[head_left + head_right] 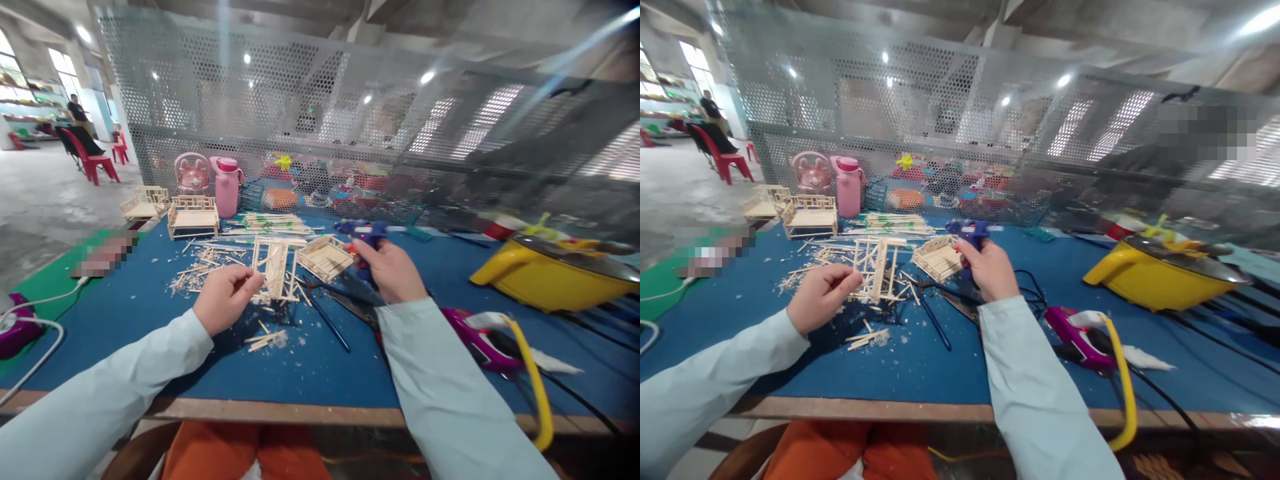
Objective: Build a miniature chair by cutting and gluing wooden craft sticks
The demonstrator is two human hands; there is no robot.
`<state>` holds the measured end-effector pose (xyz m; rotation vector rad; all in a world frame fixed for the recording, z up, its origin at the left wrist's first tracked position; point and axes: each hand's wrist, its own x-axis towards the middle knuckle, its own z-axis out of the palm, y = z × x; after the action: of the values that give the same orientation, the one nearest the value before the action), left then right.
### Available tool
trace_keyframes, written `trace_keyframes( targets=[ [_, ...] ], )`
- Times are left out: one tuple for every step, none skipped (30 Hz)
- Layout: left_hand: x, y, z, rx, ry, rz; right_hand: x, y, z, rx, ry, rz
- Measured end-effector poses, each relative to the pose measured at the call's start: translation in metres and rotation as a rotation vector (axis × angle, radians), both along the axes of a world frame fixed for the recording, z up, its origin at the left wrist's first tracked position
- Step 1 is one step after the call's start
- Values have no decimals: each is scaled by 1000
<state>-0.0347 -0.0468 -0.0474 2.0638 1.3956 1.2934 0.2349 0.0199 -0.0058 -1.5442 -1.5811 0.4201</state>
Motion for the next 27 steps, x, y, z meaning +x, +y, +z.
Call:
trace_keyframes(
  targets=[
    [0, 0, 0, 3, 0, -1, -1, -14, 4, 38, 46, 31],
    [1, 0, 0, 5, -2, -3, -3, -30, 6, 92, 164, 117],
    [1, -1, 1, 8, -4, -6, -6, -46, 8, 132, 218, 188],
    [2, -1, 1, 11, -7, -10, -9, -62, 8, 157, 197, 233],
    [2, -1, 1, 16, -12, -13, -14, -77, 7, 133, 135, 284],
    [3, -2, 1, 20, -18, -14, -18, -90, 5, 128, 112, 303],
    [3, -3, 1, 25, -23, -14, -23, -99, 3, 141, 75, 318],
    [4, -3, 2, 32, -29, -12, -28, -106, 1, 176, 20, 327],
    [4, -4, 2, 40, -34, -10, -32, -110, -1, 211, -23, 338],
    [4, -5, 2, 50, -38, -11, -36, -112, -3, 245, -67, 350],
    [4, -5, 2, 60, -40, -17, -39, -111, -4, 271, -103, 360],
    [4, -6, 2, 71, -39, -24, -42, -110, -4, 287, -128, 366],
    [5, -6, 2, 81, -34, -33, -44, -108, -4, 300, -147, 366],
    [5, -6, 2, 89, -27, -42, -45, -105, -3, 311, -164, 359],
    [5, -6, 1, 94, -20, -48, -46, -103, -3, 322, -179, 348],
    [5, -6, 1, 98, -14, -50, -46, -102, -2, 333, -194, 339],
    [5, -6, 1, 103, -10, -51, -47, -101, -1, 342, -208, 334],
    [6, -6, 1, 107, -8, -50, -48, -100, 0, 348, -222, 335],
    [6, -6, 1, 109, -9, -50, -48, -100, 0, 358, -234, 338],
    [6, -6, 1, 111, -10, -48, -49, -100, 1, 371, -245, 342],
    [6, -6, 2, 111, -10, -48, -50, -100, 1, 381, -256, 348],
    [6, -6, 2, 110, -9, -48, -51, -99, 1, 391, -263, 353],
    [6, -6, 2, 108, -8, -48, -52, -99, 2, 398, -267, 354],
    [6, -6, 2, 107, -7, -50, -53, -98, 2, 398, -271, 355],
    [6, -5, 2, 109, -7, -51, -54, -97, 2, 393, -273, 356],
    [6, -5, 2, 110, -8, -51, -54, -97, 3, 388, -273, 357],
    [6, -5, 2, 111, -9, -51, -55, -96, 3, 384, -273, 358]
  ],
)
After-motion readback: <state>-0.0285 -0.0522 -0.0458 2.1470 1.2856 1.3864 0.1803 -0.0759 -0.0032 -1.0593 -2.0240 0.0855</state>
